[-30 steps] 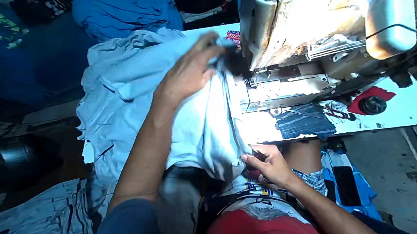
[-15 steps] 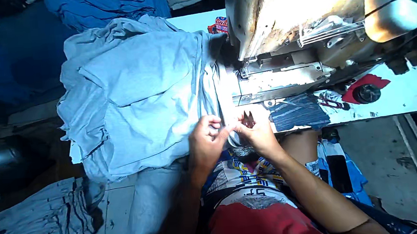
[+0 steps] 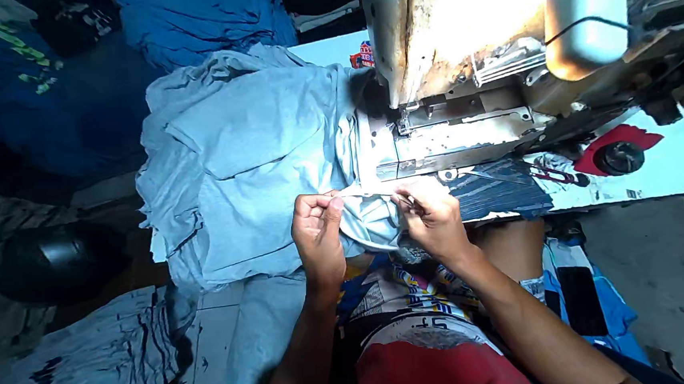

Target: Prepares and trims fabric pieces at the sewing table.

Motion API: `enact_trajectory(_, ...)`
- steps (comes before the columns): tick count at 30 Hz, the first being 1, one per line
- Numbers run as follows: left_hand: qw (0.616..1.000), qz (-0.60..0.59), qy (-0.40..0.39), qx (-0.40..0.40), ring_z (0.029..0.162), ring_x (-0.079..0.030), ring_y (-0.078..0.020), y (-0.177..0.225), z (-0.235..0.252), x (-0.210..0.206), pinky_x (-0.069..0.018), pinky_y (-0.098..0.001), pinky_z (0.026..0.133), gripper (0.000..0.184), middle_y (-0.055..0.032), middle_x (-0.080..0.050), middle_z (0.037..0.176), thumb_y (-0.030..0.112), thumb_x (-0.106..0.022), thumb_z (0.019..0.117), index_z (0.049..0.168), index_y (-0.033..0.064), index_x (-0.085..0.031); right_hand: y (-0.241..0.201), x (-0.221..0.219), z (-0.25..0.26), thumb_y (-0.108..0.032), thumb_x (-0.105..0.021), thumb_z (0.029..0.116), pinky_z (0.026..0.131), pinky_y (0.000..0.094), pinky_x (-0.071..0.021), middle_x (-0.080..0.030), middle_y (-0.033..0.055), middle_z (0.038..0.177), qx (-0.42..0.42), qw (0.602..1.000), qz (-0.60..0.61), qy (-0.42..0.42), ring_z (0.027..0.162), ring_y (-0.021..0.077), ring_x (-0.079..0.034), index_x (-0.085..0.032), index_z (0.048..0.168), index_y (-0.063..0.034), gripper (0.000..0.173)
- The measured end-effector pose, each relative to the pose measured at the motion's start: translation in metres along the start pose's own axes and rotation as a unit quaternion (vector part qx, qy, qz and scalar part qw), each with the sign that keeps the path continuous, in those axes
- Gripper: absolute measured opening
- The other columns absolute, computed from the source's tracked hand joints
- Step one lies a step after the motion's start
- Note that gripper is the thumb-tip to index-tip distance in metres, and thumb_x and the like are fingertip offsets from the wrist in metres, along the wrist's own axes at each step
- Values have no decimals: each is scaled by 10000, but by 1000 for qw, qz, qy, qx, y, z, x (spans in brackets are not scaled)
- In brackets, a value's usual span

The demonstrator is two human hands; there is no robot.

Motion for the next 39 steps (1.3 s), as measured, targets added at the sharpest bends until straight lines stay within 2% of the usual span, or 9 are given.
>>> enact_trajectory(5,989,75,13,-128,972,-709,-187,47,-10,8,-612,-348,812,126,-69,-706,1068,54,-581,1017,1134,84,-544,-22,-17,10,-73,-655,938,623,312,-579,-703,83,828,59,998,-22,-10,701,152,-674,-720,1046,1,147)
enact_trajectory(9,925,261,-99,-257,927,-727,-125,71,-29,26,-629,-288,790,63,-41,-739,1003,76,-668,971,1031,60,-657,-29,-4,1,-103,-675,935,646,305,-580,-721,87,851,71,997,-44,0,729,154,-685,-737,1078,-12,180)
enact_trajectory(12,894,341,-177,-232,894,-712,-80,61,-39,26,-606,-237,780,93,-42,-746,989,114,-709,962,1019,42,-722,-15,7,-19,-126,-665,939,659,312,-570,-707,86,853,50,996,-68,-26,745,166,-677,-747,1104,-31,208)
enact_trajectory(17,887,393,-147,-191,873,-677,-38,34,-33,11,-585,-227,773,253,26,-720,986,236,-770,932,1159,126,-750,5,12,-28,-116,-677,932,585,369,-544,-647,100,825,3,992,-115,-43,686,212,-638,-724,1063,-22,168)
enact_trajectory(23,895,356,-162,-213,903,-667,-55,39,-24,-16,-580,-227,767,107,22,-696,989,154,-779,918,1020,121,-783,-12,20,-26,-81,-672,903,653,337,-589,-668,134,1132,-4,999,-51,-2,840,173,-676,-725,1164,-33,271)
enact_trajectory(30,898,346,-174,-210,920,-669,-63,43,-24,-23,-586,-239,772,107,18,-695,1008,134,-772,918,1024,116,-775,-12,-8,-43,-229,-777,930,689,290,-598,-694,59,1080,-32,998,54,-21,850,108,-673,-723,1168,-61,297)
enact_trajectory(33,903,332,-168,-215,914,-672,-75,41,-26,-24,-593,-245,773,110,2,-694,995,109,-785,900,1008,92,-773,3,-16,-54,-172,-691,969,608,340,-571,-690,43,940,-28,999,-13,-24,758,141,-672,-711,1069,-76,141)
enact_trajectory(35,904,324,-176,-219,912,-676,-90,39,-26,-20,-601,-262,783,107,-15,-697,985,102,-788,893,997,83,-774,12,-13,-55,-164,-658,986,673,323,-601,-704,20,907,-43,998,-12,-40,785,115,-686,-724,1031,-92,108)
enact_trajectory(39,877,381,-230,-181,797,-643,-62,33,-27,-4,-566,-260,661,115,19,-665,936,215,-741,955,1040,155,-789,20,15,-43,-156,-656,988,709,304,-601,-711,95,898,-37,999,-6,-36,795,137,-690,-723,1004,-9,162)
Point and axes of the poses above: each hand's wrist, its own z-axis towards the middle knuckle, its own x-axis out of the back of the hand, y = z × x, the point moved 5 cm from there along z, towards the middle knuckle
